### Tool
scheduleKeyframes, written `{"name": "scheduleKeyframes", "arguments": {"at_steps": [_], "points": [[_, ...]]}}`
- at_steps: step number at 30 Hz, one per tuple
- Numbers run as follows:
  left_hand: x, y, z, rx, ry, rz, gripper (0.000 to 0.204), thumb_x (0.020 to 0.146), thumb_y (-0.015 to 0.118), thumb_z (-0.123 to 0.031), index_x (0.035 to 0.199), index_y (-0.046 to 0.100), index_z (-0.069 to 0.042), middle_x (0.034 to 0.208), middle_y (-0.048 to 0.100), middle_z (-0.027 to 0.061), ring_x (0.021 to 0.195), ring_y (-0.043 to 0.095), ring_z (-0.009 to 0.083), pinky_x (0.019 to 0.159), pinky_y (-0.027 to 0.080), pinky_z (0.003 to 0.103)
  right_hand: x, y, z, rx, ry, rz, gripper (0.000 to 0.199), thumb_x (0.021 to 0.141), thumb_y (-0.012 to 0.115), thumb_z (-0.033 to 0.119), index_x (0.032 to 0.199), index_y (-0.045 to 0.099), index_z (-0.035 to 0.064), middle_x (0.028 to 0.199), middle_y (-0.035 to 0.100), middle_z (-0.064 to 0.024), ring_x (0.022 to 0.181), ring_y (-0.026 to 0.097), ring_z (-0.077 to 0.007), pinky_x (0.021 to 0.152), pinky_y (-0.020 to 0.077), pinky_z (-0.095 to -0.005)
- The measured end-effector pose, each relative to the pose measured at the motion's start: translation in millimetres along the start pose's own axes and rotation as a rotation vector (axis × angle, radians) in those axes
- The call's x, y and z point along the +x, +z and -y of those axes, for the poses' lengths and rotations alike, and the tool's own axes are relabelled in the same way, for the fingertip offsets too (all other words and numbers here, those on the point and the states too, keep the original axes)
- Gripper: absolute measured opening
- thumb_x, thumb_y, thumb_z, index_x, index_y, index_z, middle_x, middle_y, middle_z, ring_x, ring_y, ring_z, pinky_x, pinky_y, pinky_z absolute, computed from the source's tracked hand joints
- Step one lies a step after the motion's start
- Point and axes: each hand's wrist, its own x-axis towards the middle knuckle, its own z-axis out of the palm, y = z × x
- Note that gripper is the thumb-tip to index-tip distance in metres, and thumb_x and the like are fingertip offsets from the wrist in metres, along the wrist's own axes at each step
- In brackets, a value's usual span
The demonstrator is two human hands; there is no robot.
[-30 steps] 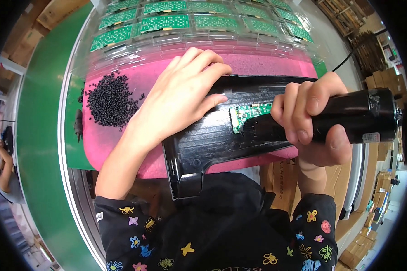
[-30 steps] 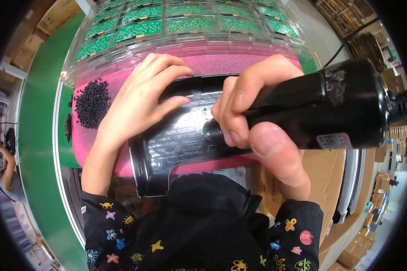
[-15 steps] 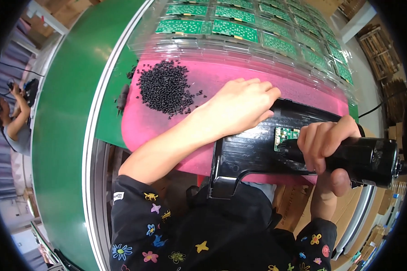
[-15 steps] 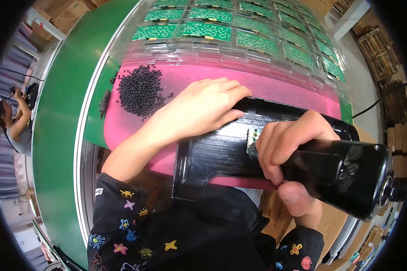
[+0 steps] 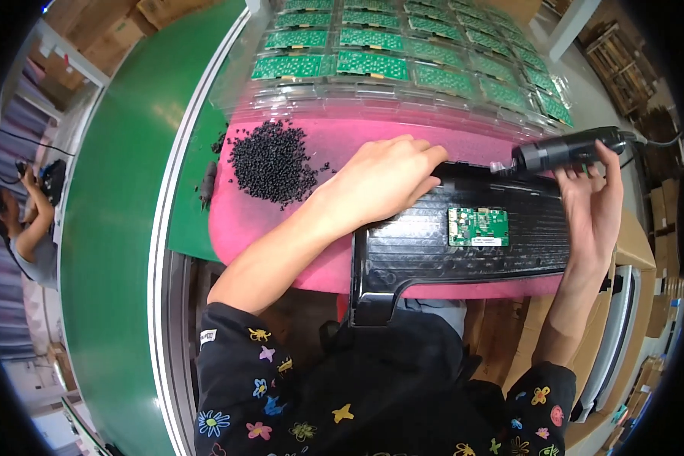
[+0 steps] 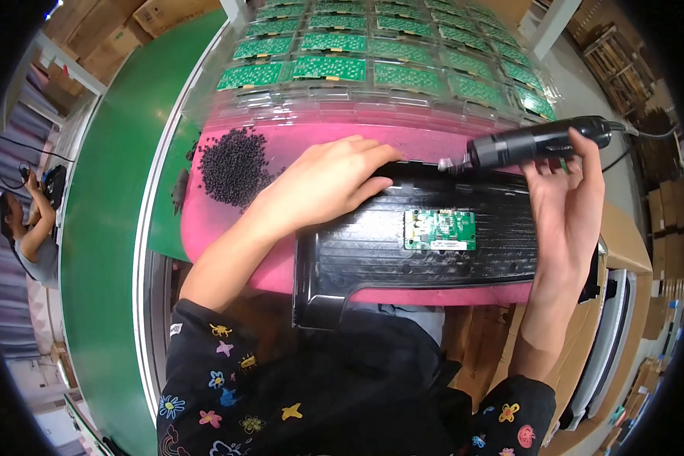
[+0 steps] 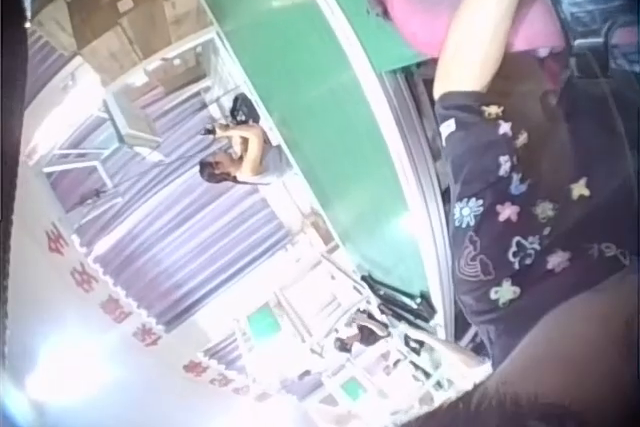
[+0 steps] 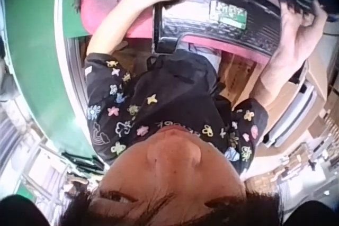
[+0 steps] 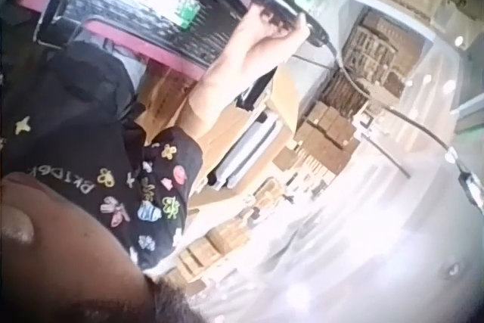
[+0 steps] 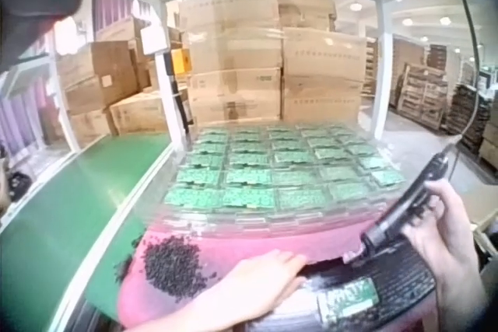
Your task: The person is assembling an electronic device by placing a printed circuit board into a plastic casing and securing it with screws using an electric screwdriver.
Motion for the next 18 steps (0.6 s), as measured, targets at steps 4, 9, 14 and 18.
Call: {"name": "scheduleKeyframes", "arguments": {"at_steps": [4,9,14,18], "points": [[-3,2,-4,0.03,-0.025,0.037,0.031,0.091,0.061,-0.022,0.115,0.058,-0.003,0.105,0.063,0.0156,0.105,0.06,0.0345,0.087,0.05,0.045,-31,-13,1,-0.007,-0.105,-0.048,0.019,0.09,0.058,0.007,0.106,0.051,-0.0012,0.124,0.046,-0.014,0.107,0.053,-0.026,0.1,0.0485,-0.05],[12,8,-3,0.02,0.019,0.037,0.031,0.091,0.061,-0.022,0.114,0.058,-0.003,0.107,0.064,0.0161,0.107,0.059,0.0348,0.089,0.049,0.045,-83,-4,42,-0.848,-0.626,0.148,0.011,0.092,0.058,0.012,0.093,0.057,0.0012,0.111,0.057,-0.0147,0.086,0.058,-0.0176,0.086,0.0499,-0.0337],[20,-1,3,0.021,0.032,-0.026,0.033,0.09,0.062,-0.021,0.116,0.058,-0.002,0.112,0.063,0.0182,0.108,0.058,0.0364,0.092,0.048,0.044,-104,-9,68,-0.861,-0.586,0.197,0.016,0.092,0.058,0.017,0.096,0.055,0.0014,0.111,0.057,-0.0162,0.086,0.058,-0.0202,0.084,0.0508,-0.0354],[16,-13,1,0.035,0.036,-0.024,0.029,0.089,0.06,-0.015,0.115,0.059,-0.002,0.111,0.062,0.0205,0.106,0.058,0.0389,0.09,0.048,0.045,-110,-2,118,-0.955,-0.691,0.31,0.02,0.092,0.057,0.02,0.098,0.054,0.0015,0.111,0.057,-0.0174,0.086,0.059,-0.0223,0.083,0.0515,-0.0367]]}}
